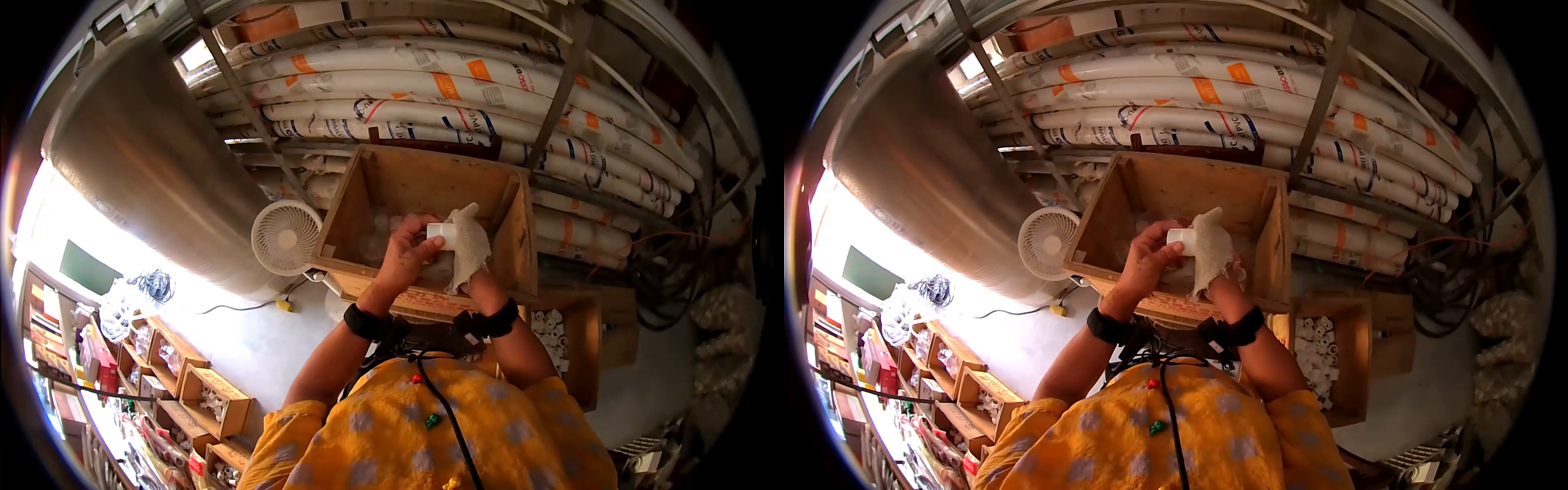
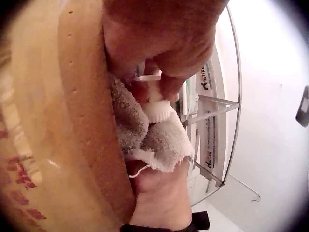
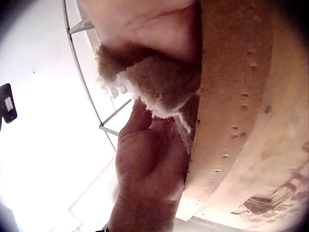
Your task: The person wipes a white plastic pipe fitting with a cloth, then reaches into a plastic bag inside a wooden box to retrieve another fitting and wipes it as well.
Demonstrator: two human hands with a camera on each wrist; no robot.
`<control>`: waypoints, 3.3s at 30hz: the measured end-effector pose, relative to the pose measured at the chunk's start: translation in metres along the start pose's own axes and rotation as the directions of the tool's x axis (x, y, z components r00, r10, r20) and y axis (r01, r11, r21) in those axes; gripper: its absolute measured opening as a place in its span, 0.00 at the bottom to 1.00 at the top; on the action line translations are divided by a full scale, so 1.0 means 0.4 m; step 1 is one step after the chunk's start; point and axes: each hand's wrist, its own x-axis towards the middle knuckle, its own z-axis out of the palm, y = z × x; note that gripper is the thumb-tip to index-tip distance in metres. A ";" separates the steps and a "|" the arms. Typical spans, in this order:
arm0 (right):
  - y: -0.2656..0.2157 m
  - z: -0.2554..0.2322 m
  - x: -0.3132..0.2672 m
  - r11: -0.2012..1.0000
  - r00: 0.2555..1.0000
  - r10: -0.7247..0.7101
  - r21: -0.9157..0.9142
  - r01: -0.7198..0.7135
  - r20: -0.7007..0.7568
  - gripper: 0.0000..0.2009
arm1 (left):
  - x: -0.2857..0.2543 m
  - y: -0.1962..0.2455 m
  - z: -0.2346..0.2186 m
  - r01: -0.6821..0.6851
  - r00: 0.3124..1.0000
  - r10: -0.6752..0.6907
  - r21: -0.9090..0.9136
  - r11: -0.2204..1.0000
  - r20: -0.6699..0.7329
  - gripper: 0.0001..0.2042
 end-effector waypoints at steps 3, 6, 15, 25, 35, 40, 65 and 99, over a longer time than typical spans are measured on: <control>-0.007 0.004 0.002 0.994 0.993 -0.105 -0.033 0.107 0.045 0.17 | -0.002 0.000 0.007 -0.002 1.000 0.002 -0.013 1.000 0.011 0.14; -0.039 0.044 -0.023 0.992 0.994 -0.108 0.065 0.108 -0.002 0.17 | 0.000 0.001 0.004 0.005 1.000 -0.004 -0.026 1.000 0.022 0.14; -0.085 0.081 -0.023 0.995 0.995 0.023 0.102 -0.013 -0.102 0.17 | 0.027 -0.018 -0.030 0.128 0.991 -0.087 -0.497 0.858 0.105 0.11; -0.007 0.016 0.010 0.979 0.991 -0.129 -0.159 0.131 0.021 0.17 | 0.023 -0.021 -0.002 0.141 0.989 -0.145 -0.259 0.956 0.002 0.13; -0.091 0.089 -0.057 0.978 0.993 -0.110 0.180 0.102 0.033 0.15 | 0.019 -0.011 -0.002 0.150 0.989 -0.141 -0.276 0.949 0.053 0.11; -0.037 0.035 -0.027 0.971 0.990 -0.130 0.209 0.117 0.049 0.13 | 0.029 -0.012 -0.009 0.167 0.986 -0.149 -0.421 0.892 0.075 0.11; -0.025 0.023 -0.034 0.981 0.990 -0.141 0.138 0.139 0.005 0.17 | 0.024 -0.037 -0.020 0.092 0.994 -0.072 -0.289 0.953 0.077 0.14; -0.018 -0.004 0.016 0.978 0.990 -0.140 -0.155 0.142 0.027 0.15 | -0.006 -0.026 0.017 -0.320 0.942 0.331 0.441 0.838 0.055 0.17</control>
